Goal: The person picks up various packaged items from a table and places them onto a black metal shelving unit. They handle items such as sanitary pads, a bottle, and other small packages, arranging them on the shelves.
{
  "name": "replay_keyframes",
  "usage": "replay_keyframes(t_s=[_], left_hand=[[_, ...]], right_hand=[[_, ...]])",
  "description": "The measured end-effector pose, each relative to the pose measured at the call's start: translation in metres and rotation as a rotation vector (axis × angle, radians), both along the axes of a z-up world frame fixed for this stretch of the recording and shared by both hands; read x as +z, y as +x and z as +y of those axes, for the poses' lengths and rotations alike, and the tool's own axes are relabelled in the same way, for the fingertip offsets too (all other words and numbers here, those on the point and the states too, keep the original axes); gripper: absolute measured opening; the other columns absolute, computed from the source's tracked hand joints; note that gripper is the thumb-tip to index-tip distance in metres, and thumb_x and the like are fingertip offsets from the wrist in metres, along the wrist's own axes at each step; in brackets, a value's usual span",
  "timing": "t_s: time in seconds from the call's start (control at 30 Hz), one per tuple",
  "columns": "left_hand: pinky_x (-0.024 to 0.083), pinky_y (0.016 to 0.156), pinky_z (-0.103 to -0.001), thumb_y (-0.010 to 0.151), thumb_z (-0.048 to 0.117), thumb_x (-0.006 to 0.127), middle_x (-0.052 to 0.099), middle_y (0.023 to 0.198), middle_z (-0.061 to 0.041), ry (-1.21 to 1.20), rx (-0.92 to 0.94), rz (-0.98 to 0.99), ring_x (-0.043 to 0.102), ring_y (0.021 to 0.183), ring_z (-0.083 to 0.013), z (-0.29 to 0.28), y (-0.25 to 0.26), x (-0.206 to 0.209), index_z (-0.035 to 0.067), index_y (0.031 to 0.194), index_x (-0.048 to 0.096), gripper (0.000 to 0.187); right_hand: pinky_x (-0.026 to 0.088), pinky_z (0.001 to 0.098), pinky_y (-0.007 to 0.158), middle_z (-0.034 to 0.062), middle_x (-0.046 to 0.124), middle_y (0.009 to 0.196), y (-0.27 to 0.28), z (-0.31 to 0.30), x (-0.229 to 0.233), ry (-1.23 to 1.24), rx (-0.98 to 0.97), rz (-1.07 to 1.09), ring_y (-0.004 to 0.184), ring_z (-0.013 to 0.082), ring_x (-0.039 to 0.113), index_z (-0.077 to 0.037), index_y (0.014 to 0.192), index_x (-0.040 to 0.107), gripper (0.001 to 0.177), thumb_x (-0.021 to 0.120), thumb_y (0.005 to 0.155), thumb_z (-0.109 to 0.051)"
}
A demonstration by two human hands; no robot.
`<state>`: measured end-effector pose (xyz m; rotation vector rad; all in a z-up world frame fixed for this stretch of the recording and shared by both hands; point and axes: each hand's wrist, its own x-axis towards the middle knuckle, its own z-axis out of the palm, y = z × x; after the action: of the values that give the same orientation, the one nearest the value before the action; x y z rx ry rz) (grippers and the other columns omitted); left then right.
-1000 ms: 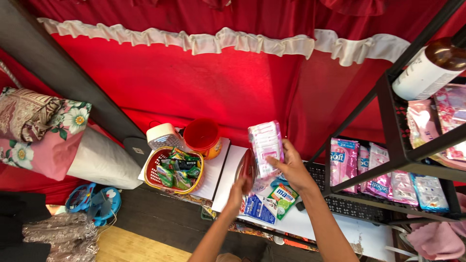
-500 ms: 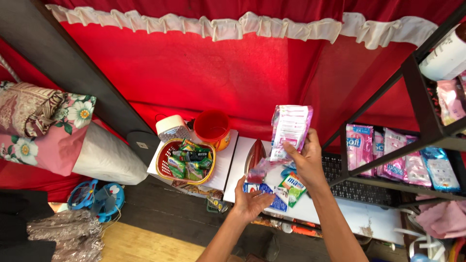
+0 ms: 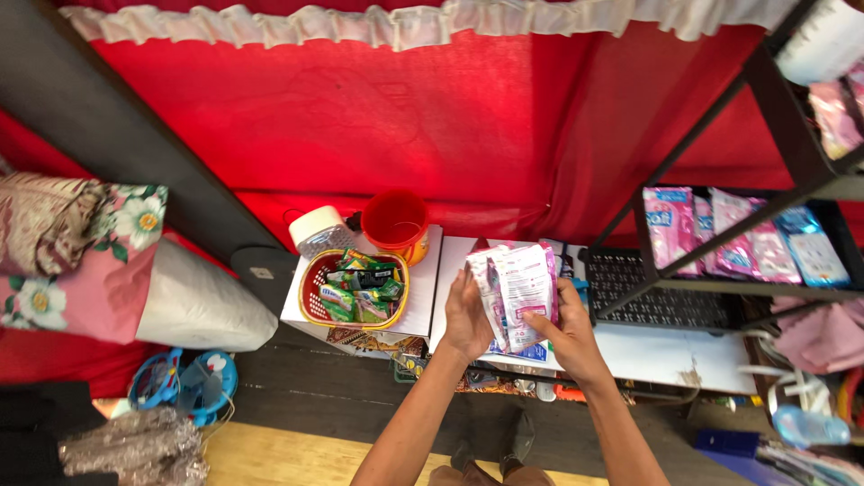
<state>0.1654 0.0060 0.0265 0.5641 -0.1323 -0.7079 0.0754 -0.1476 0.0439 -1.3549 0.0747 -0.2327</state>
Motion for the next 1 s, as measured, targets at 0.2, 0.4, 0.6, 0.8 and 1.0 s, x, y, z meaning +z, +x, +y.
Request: replay_keyframes(t_s=[0.2,0.4,0.6,0.8,1.0], left_hand=[[0.044,0.115,-0.046,0.086,0.078,0.049,0.050,0.151,-0.020,-0.083,-0.169,-0.020,0.053,0.137,-0.0317,-0.013,-0.013,0.010,0.001,0.156,0.035,0.105],[0.046,0.116,-0.043,0.088,0.073,0.050,0.055,0.148,-0.017,-0.036,-0.063,0.014,0.057,0.136,-0.0281,-0.034,-0.022,-0.006,0.001,0.156,0.038,0.099],[0.055,0.100,-0.042,0.090,0.033,0.071,0.066,0.127,-0.010,0.136,-0.084,-0.040,0.066,0.117,-0.0243,-0.079,-0.036,-0.023,0.007,0.139,0.050,0.060],[0.061,0.086,-0.036,0.090,0.009,0.078,0.071,0.116,-0.011,0.283,-0.015,-0.134,0.071,0.102,-0.0197,-0.144,-0.069,-0.010,0.001,0.129,0.058,0.044],[0.062,0.081,-0.032,0.088,0.011,0.080,0.076,0.107,-0.008,0.544,-0.180,-0.497,0.073,0.094,-0.0145,-0.162,-0.086,0.014,0.001,0.123,0.064,0.040]], right_hand=[[0.062,0.0366,0.074,0.0086,0.068,0.111,-0.020,-0.009,0.010,0.058,-0.050,0.080,0.096,0.0144,0.069,-0.005,0.131,0.046,0.048,0.067,0.089,-0.003],[0.053,0.0275,0.083,0.0092,0.067,0.103,-0.042,-0.017,-0.001,-0.267,-0.234,-0.009,0.094,0.0117,0.062,0.002,0.124,0.056,0.038,0.072,0.090,-0.005],[0.049,0.0377,0.091,0.0161,0.063,0.113,-0.056,-0.036,0.002,-0.594,-0.347,0.105,0.104,0.0243,0.061,0.002,0.136,0.052,0.053,0.071,0.089,-0.015],[0.043,0.0466,0.101,0.0196,0.051,0.113,-0.088,-0.086,0.027,-0.995,-0.433,0.196,0.113,0.0372,0.049,-0.003,0.146,0.049,0.073,0.076,0.081,-0.024],[0.049,0.0447,0.102,0.0220,0.051,0.137,-0.108,-0.192,0.064,-0.864,-0.199,-0.131,0.127,0.0346,0.053,-0.006,0.146,0.049,0.080,0.081,0.079,-0.036]])
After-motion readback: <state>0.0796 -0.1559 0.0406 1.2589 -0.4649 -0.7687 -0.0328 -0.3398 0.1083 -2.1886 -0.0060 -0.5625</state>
